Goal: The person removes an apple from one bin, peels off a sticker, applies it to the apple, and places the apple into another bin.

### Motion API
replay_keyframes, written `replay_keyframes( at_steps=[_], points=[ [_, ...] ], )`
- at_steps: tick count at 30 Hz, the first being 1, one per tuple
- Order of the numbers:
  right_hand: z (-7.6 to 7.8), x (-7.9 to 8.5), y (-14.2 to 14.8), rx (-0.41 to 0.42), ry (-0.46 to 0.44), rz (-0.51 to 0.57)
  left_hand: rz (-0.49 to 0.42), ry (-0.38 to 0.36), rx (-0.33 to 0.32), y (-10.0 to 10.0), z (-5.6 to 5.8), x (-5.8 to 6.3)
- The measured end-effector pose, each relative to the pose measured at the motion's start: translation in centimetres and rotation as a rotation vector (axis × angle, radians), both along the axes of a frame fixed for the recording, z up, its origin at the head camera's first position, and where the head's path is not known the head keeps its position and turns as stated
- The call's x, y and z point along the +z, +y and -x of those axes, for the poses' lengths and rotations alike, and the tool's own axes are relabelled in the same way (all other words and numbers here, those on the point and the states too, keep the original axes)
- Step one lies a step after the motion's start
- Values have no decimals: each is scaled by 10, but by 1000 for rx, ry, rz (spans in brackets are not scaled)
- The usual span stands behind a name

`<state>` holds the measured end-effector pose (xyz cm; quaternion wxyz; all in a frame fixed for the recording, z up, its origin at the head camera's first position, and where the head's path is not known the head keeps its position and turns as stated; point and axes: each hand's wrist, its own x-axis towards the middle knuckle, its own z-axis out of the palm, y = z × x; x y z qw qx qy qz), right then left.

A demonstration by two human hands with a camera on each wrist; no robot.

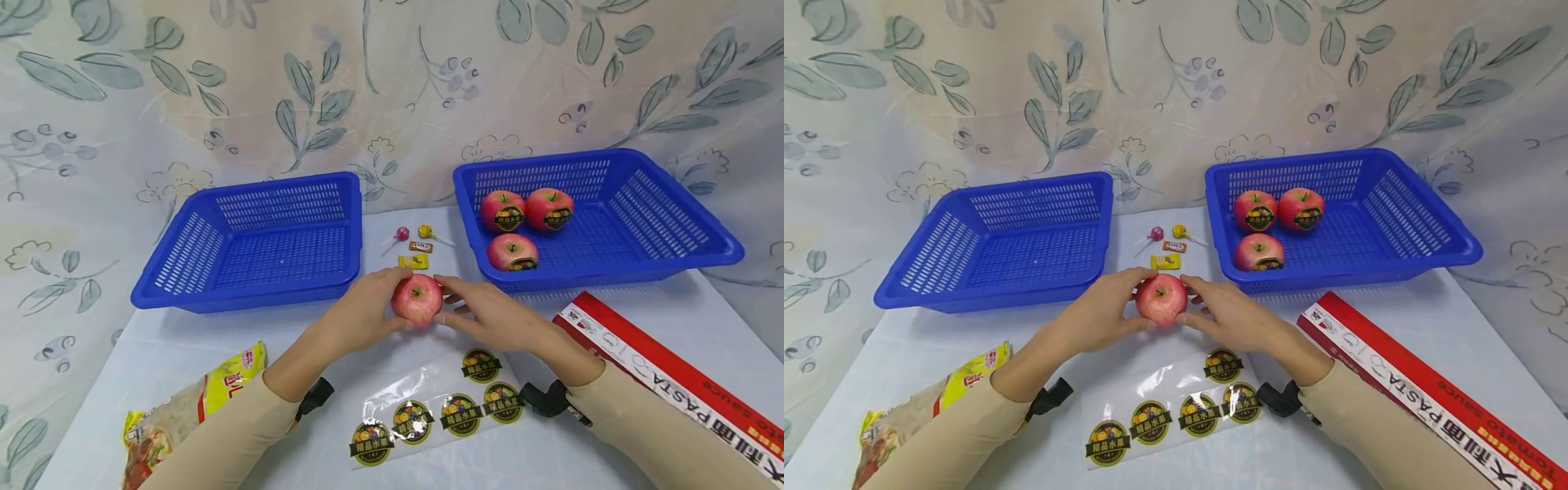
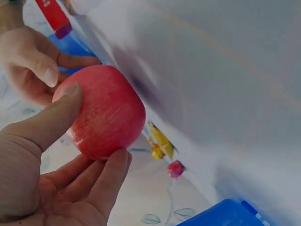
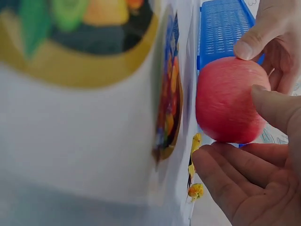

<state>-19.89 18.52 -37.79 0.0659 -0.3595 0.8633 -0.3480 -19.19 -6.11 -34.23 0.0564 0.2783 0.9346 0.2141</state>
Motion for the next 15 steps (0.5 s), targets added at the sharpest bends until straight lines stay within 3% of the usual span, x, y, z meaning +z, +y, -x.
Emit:
replay_keyframes(
  at_steps=[8, 15],
  points=[
    [-6, 6, 6, -30, 6, -75, 11, -16, 27, -2, 2, -3],
    [-18, 8, 22, -23, 86, -124, 44, -40, 69, -3, -5, -3]
  ],
)
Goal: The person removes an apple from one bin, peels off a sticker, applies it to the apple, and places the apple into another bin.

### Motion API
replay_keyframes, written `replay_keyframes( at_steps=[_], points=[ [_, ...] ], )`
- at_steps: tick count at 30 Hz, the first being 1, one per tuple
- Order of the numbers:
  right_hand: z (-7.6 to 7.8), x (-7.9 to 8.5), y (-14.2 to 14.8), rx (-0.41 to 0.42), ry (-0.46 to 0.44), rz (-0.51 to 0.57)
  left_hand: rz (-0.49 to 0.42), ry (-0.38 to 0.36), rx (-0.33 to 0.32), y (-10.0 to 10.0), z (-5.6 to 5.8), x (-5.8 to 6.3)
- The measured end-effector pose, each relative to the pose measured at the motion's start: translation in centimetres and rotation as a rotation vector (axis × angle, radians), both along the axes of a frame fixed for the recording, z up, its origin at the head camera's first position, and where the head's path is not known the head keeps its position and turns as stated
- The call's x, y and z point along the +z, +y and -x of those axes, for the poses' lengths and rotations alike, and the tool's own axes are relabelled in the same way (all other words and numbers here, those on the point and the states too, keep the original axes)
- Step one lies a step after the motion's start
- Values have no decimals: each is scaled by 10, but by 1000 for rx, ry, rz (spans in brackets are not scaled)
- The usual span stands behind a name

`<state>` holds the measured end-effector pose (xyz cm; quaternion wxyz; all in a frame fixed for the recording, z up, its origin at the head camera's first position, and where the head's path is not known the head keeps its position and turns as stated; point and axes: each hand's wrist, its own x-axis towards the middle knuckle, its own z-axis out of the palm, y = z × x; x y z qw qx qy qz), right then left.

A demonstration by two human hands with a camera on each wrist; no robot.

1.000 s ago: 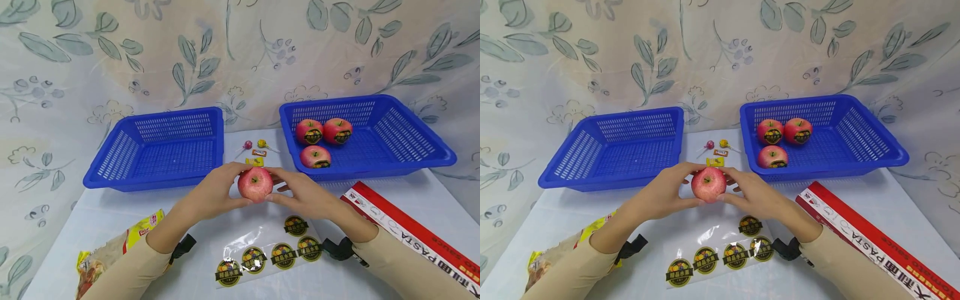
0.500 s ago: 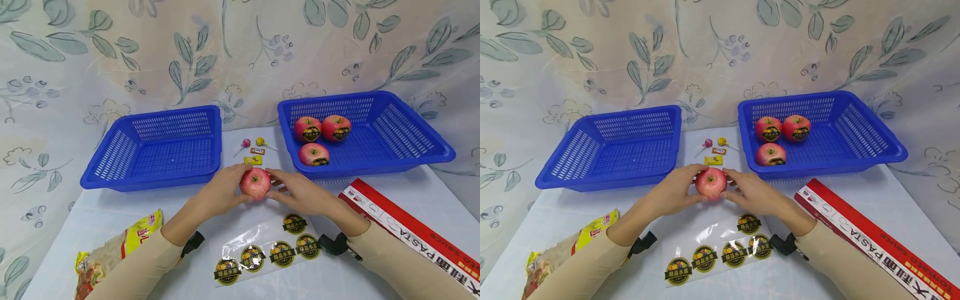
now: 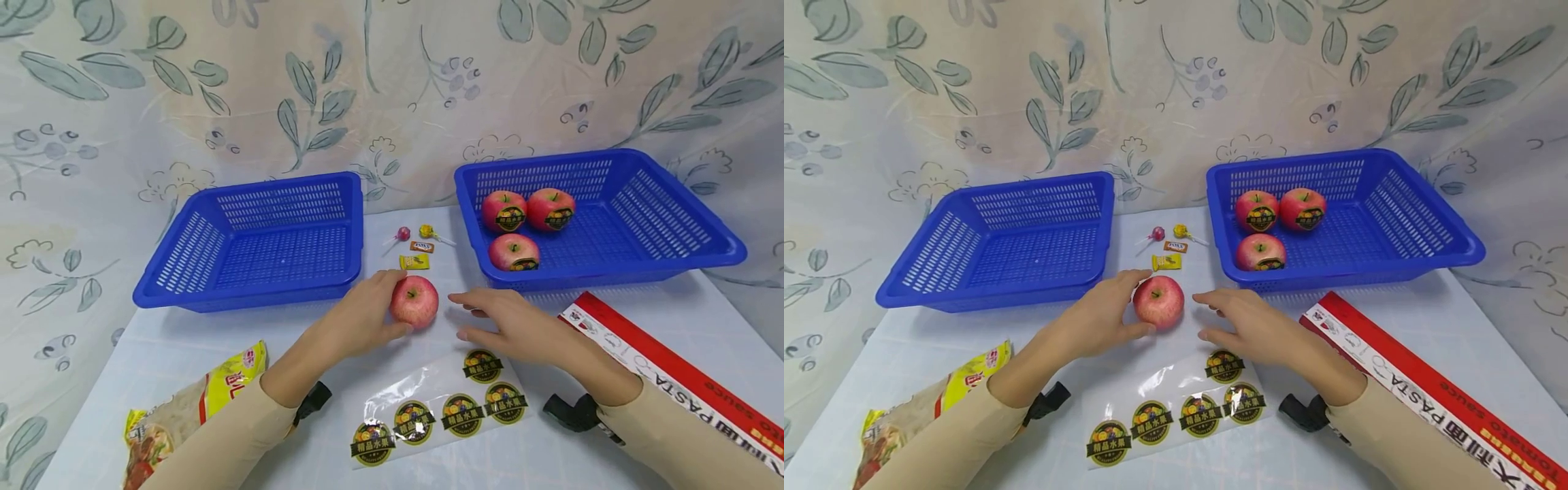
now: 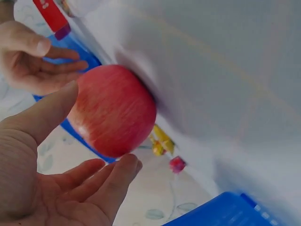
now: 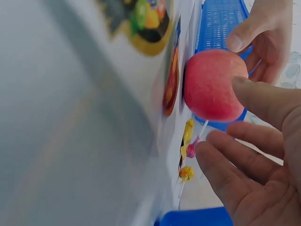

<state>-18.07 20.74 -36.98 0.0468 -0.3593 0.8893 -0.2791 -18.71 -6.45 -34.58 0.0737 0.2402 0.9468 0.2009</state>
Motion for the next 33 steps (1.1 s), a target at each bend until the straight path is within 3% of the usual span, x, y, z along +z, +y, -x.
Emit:
replay_keyframes(
  at_steps=[5, 8, 10, 12, 16, 18, 24, 33],
  points=[
    [-5, 0, 13, 11, 15, -7, 3, 55, 10, 0, -9, 6],
    [-7, 0, 21, 26, 4, 5, -34, 161, -45, 2, -17, 9],
    [-9, -1, 26, 39, -3, 14, -50, 193, -101, 4, -24, 9],
    [-10, -4, 29, 56, -7, 18, -39, 157, -166, 9, -31, 10],
    [-12, -9, 31, 82, -27, -5, 52, -27, -260, 21, -39, 11],
    [-12, -12, 29, 97, -36, -17, 114, -64, -290, 27, -41, 9],
    [-13, -15, 25, 134, -80, -20, 214, -59, -326, 39, -41, -5],
    [-16, -16, 20, 107, -101, -37, 266, -6, -337, 50, -39, -15]
  ],
)
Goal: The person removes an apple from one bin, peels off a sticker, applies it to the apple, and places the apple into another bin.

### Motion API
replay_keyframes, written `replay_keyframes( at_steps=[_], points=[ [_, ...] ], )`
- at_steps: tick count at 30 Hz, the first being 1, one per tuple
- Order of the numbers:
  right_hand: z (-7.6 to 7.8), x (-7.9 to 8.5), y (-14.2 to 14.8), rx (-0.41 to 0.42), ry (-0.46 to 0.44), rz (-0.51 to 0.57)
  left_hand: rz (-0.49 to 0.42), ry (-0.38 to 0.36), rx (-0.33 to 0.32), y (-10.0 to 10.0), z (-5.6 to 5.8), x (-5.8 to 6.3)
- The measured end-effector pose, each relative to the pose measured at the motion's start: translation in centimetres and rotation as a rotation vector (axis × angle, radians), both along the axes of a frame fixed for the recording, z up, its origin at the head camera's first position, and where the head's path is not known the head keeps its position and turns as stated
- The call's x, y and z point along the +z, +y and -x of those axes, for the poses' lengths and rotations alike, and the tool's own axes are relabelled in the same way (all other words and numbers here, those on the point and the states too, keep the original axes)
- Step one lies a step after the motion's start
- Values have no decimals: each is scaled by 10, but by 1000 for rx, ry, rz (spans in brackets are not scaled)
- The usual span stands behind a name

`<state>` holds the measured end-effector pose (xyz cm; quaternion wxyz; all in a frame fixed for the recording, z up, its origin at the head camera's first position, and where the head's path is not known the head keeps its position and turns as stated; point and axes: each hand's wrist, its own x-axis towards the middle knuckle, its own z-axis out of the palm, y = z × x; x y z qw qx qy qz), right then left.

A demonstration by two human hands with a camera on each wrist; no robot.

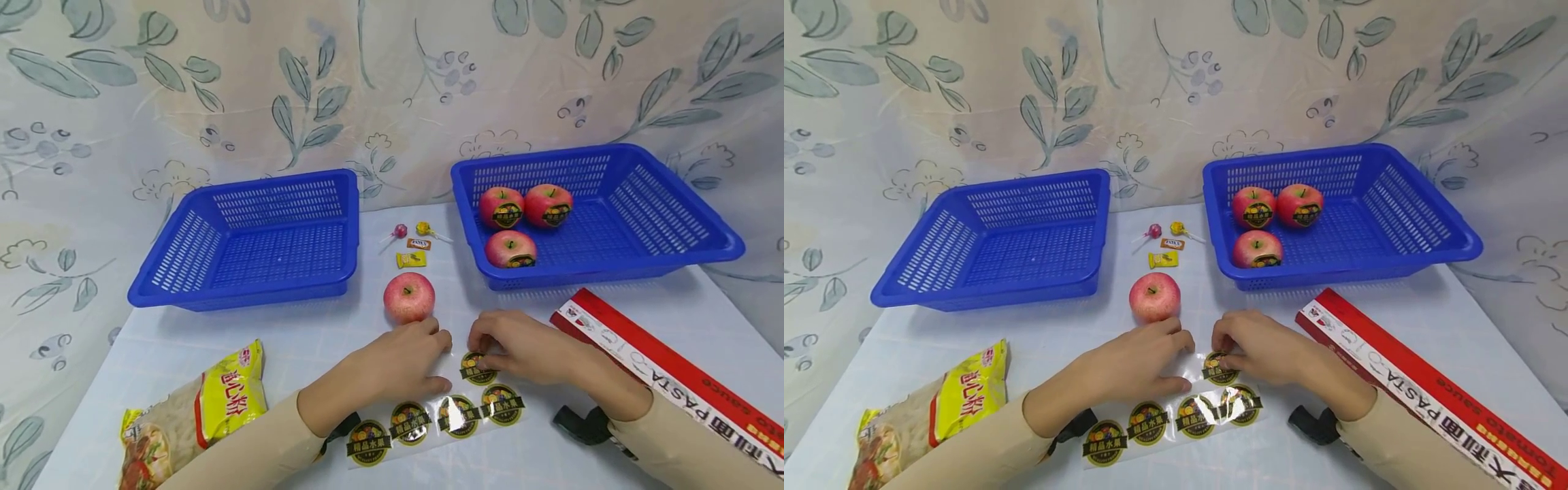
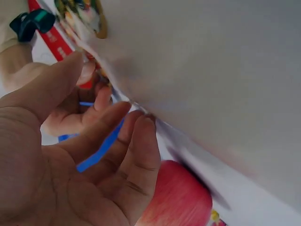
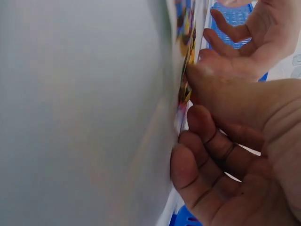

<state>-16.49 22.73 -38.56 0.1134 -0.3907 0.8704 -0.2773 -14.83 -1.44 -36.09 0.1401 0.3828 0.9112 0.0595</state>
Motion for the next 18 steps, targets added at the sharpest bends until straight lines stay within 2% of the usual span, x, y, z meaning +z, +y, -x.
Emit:
replay_keyframes(
  at_steps=[5, 11, 14, 18],
  points=[
    [-1, 1, -3, 29, 22, -3, 3, 14, 15, 6, -1, -3],
    [-6, 4, 2, 59, 18, 75, -26, -24, 45, 6, -1, -7],
    [-8, 5, 5, 82, -23, 115, -49, -44, 49, 6, -1, -9],
    [-8, 7, 9, 97, -84, 127, -46, -59, 18, 6, -2, -12]
  ],
)
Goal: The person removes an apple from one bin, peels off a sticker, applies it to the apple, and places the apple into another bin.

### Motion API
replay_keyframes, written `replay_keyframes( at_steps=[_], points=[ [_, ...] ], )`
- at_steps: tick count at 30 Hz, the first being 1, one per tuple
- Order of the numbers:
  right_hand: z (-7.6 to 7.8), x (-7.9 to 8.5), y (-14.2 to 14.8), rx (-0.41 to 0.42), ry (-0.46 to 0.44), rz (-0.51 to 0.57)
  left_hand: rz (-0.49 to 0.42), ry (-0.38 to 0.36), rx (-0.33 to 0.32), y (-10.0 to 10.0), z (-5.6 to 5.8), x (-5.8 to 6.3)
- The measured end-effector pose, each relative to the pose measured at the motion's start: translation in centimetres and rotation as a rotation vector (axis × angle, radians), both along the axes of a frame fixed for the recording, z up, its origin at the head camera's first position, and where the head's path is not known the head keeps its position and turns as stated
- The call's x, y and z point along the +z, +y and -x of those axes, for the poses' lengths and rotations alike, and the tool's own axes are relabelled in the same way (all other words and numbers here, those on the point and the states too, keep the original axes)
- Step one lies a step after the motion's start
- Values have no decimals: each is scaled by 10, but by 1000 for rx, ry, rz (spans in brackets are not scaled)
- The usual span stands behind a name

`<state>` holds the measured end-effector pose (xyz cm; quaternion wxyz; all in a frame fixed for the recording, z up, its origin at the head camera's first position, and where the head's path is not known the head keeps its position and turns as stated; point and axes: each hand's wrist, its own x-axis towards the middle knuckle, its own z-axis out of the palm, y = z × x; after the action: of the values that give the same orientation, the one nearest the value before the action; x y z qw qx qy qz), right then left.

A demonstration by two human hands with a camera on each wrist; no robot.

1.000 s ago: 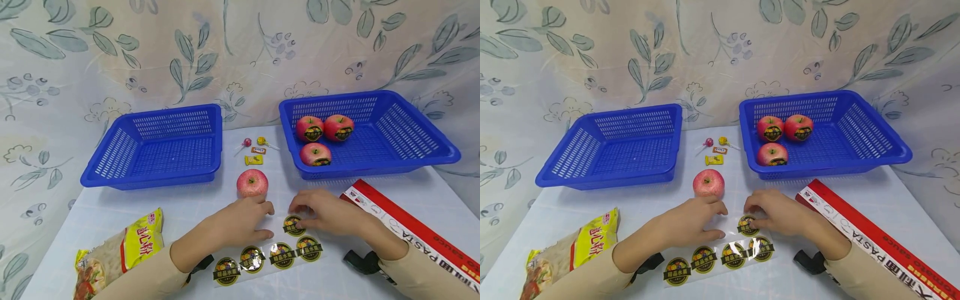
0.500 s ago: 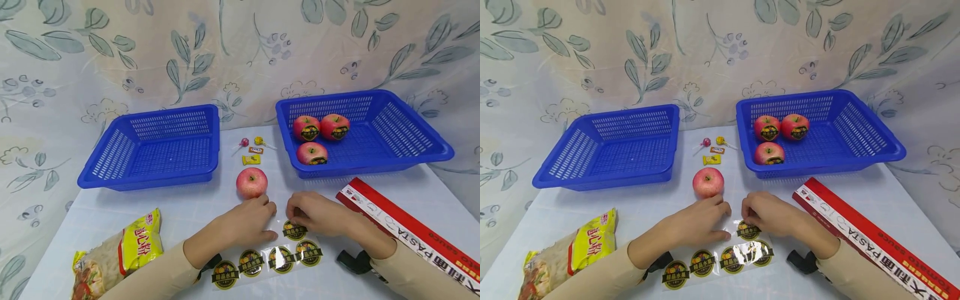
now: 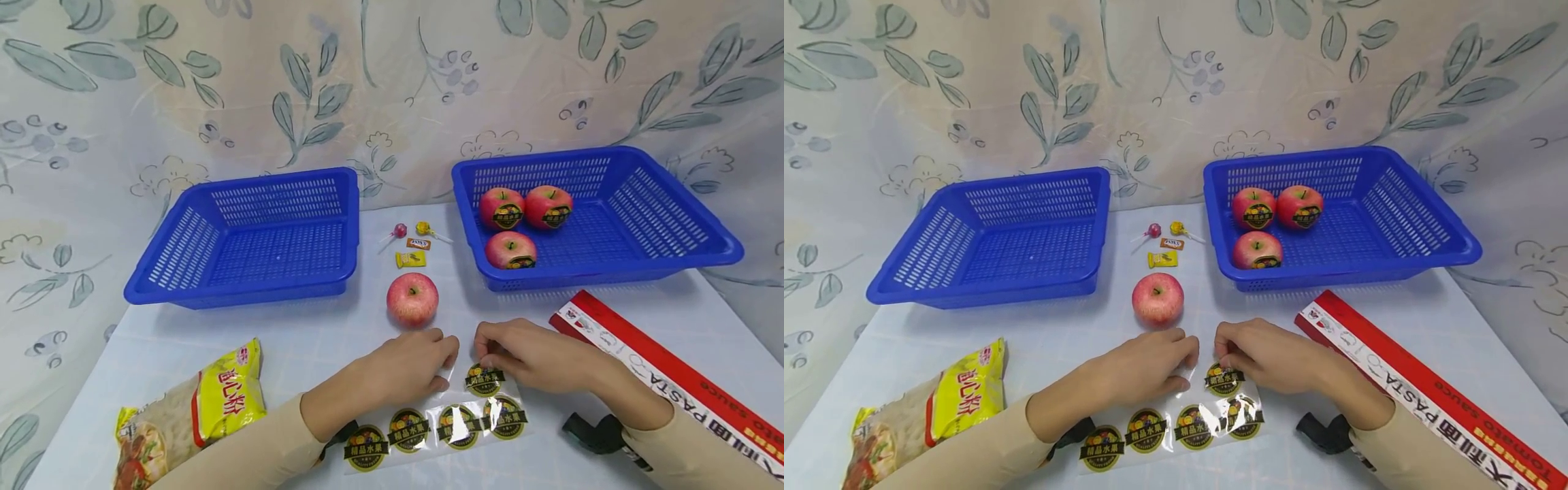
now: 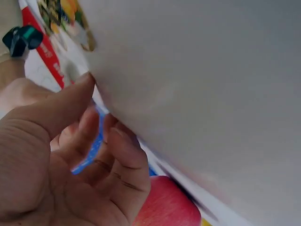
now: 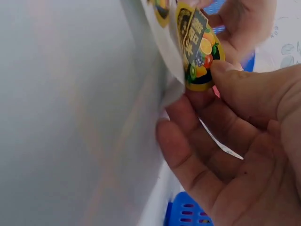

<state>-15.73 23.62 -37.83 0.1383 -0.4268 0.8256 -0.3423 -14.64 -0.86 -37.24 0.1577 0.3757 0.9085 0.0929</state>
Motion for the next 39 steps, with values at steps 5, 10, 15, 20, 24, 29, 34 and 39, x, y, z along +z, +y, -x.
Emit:
replay_keyframes(
  at_steps=[5, 10, 15, 20, 24, 29, 34, 39],
  points=[
    [1, 4, 3, -38, 25, 6, 23, -41, -21, -4, -3, 3],
    [3, 9, 1, -64, 31, 27, -33, -135, -9, -16, -1, 11],
    [5, 8, -6, -59, 40, 103, -190, -228, 36, -29, 4, 18],
    [5, 9, -13, -47, 4, 161, -317, -250, 32, -38, 6, 21],
    [6, 12, -19, -36, 4, 174, -410, -211, 6, -41, 7, 21],
    [6, 11, -24, -21, -18, 191, -435, -183, 33, -41, 6, 20],
    [8, 9, -28, 12, -76, 174, -423, -128, 85, -48, 2, 19],
    [14, 13, -34, 44, 13, 97, -412, 10, 140, -60, 3, 23]
  ],
)
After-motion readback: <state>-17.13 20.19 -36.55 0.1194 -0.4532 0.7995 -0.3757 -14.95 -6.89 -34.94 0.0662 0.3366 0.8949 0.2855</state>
